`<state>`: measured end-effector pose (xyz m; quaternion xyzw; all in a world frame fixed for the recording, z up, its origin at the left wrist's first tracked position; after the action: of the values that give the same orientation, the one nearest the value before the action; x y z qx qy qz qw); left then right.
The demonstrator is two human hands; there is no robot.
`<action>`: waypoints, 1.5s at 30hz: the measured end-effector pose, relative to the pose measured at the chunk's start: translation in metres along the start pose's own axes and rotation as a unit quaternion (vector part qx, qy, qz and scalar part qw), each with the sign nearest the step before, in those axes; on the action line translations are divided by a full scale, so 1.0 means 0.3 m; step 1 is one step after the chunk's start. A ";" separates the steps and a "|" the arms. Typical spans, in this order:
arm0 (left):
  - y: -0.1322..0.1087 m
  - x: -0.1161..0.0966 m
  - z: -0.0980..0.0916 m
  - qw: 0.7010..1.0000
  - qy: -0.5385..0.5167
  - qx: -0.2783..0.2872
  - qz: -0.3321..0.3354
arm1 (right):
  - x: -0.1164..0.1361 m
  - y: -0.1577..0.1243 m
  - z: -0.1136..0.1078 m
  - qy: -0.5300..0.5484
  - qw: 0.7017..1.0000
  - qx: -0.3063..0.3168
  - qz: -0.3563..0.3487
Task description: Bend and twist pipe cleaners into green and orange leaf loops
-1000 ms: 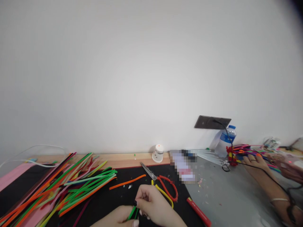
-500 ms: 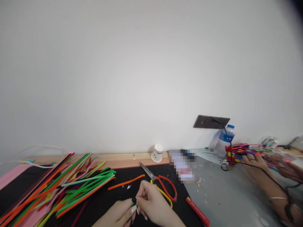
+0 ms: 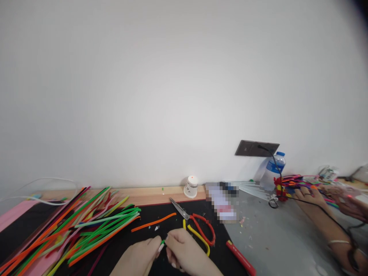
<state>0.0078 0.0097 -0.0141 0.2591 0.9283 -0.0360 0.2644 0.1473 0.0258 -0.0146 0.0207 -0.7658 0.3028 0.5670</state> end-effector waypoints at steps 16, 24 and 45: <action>0.012 -0.002 0.030 0.985 0.158 0.066 0.021 | -0.034 0.032 0.027 0.047 0.998 -0.026 0.025; -0.003 -0.007 0.023 0.955 -0.295 -0.001 -0.029 | -0.014 0.017 0.022 0.002 0.995 -0.036 -0.097; 0.004 0.021 -0.022 0.997 0.012 -0.011 0.078 | -0.016 0.024 0.031 0.128 0.990 0.012 0.066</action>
<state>0.0007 0.0149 -0.0114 0.3280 0.9087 -0.0017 0.2584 0.1384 0.0255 -0.0237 -0.0614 -0.6830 0.3489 0.6388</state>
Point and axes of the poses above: each hand's wrist, its own y-axis towards the middle knuckle, its own z-axis out of the palm, x = y × z, the point moved 2 cm from there along y, towards the middle knuckle, and after that the axes turned 7 degrees about z, right-handed, at the moved point
